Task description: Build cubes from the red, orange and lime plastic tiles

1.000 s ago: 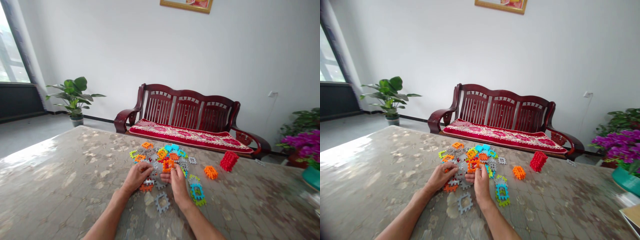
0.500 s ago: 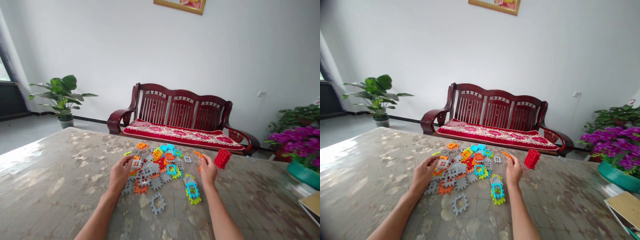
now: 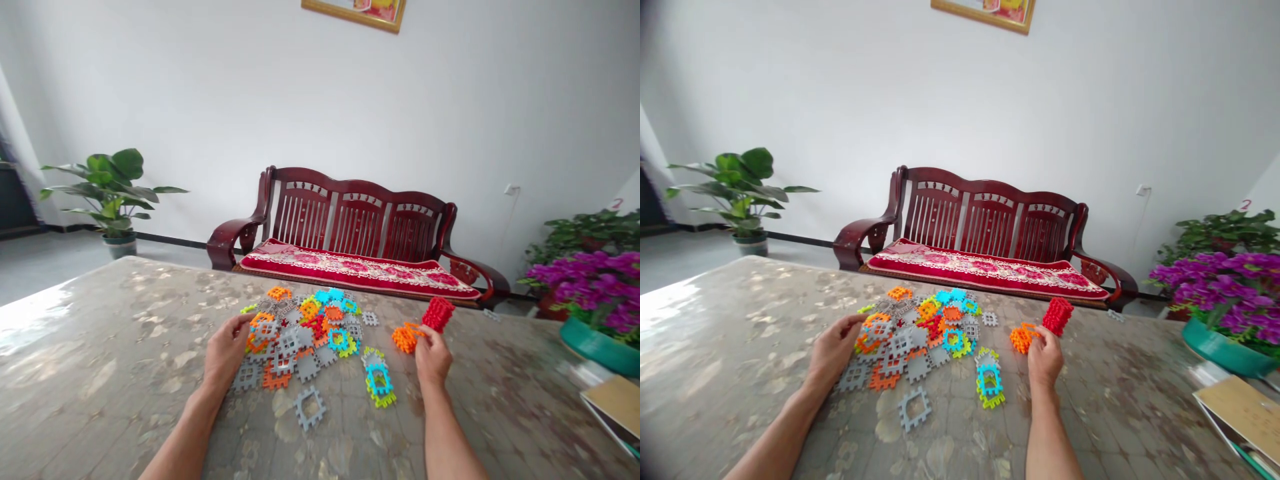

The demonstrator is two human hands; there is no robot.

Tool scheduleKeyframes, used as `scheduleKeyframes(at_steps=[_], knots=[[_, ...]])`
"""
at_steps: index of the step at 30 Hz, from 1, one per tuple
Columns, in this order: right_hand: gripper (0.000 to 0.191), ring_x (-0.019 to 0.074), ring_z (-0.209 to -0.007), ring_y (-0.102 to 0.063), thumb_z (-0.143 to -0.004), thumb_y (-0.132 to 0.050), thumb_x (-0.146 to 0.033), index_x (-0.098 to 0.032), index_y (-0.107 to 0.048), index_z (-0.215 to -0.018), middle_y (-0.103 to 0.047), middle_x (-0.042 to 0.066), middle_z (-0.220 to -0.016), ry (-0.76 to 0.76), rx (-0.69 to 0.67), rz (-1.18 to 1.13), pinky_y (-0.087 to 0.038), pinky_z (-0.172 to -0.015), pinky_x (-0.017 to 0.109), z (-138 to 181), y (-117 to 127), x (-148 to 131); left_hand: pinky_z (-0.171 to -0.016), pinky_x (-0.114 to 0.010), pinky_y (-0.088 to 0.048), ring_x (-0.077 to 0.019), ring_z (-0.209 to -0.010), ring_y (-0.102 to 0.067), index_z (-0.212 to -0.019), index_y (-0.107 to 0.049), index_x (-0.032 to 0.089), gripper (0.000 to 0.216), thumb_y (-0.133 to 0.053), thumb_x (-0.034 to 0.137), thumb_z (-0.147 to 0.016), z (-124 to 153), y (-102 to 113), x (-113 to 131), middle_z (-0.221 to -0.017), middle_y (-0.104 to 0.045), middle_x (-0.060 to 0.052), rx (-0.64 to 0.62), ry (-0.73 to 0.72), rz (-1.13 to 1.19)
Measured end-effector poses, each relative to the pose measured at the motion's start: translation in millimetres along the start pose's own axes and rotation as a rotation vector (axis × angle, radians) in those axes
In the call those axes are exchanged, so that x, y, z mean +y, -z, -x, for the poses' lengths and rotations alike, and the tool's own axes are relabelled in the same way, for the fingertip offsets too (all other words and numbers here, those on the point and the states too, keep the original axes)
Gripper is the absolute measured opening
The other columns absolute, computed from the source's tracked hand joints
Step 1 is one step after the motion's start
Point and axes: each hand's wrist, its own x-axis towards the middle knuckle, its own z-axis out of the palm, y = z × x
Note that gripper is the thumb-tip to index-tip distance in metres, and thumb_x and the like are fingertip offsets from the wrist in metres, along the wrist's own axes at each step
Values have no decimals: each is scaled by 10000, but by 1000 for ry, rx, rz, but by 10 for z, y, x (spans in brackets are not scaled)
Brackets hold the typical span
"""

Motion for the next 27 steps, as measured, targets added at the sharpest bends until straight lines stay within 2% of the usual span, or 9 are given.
scheduleKeyframes(at_steps=[7,11,14,21,25,27], knots=[[371,289,-969,-666,-583,-430,-292,-183,-703,-808,-754,127,-981,-74,-35,-74,-478,-933,427,10,-44,148,-790,-310,-518,-206,-775,-676,-990,-747,206,420,-481,428,-754,-3,32,38,-909,-768,-40,-7,18,-21],[322,290,-997,-664,-536,-440,-277,-197,-673,-741,-755,114,-960,-140,-75,-207,-464,-972,440,-1,-78,216,-741,-294,-517,-201,-750,-675,-985,-747,213,414,-482,433,-756,-2,22,15,-858,-766,-29,-2,15,-31],[318,286,-965,-676,-507,-440,-272,-200,-654,-731,-753,106,-945,-183,-97,-263,-488,-941,431,-4,-106,243,-717,-284,-512,-199,-753,-680,-990,-744,216,408,-485,432,-760,-4,10,-8,-848,-764,-23,-12,9,-34],[359,283,-889,-685,-581,-495,-335,-166,-668,-846,-741,121,-905,-241,-106,-261,-524,-844,398,11,-102,219,-756,-293,-517,-201,-759,-683,-997,-748,219,400,-483,416,-771,-17,8,-25,-867,-766,-23,-20,12,-60],[485,295,-1016,-653,-673,-562,-476,-156,-673,-1020,-712,147,-1086,-179,-209,-167,-489,-915,407,35,-87,144,-753,-288,-520,-200,-758,-683,-984,-751,221,396,-481,415,-768,-10,14,-13,-854,-764,-18,-15,13,-54],[592,309,-1073,-630,-663,-618,-551,-157,-656,-1105,-684,163,-1162,-113,-255,-83,-463,-954,427,45,-84,101,-746,-286,-520,-201,-757,-683,-978,-750,219,397,-482,418,-764,-5,17,-7,-846,-762,-18,-10,9,-51]])
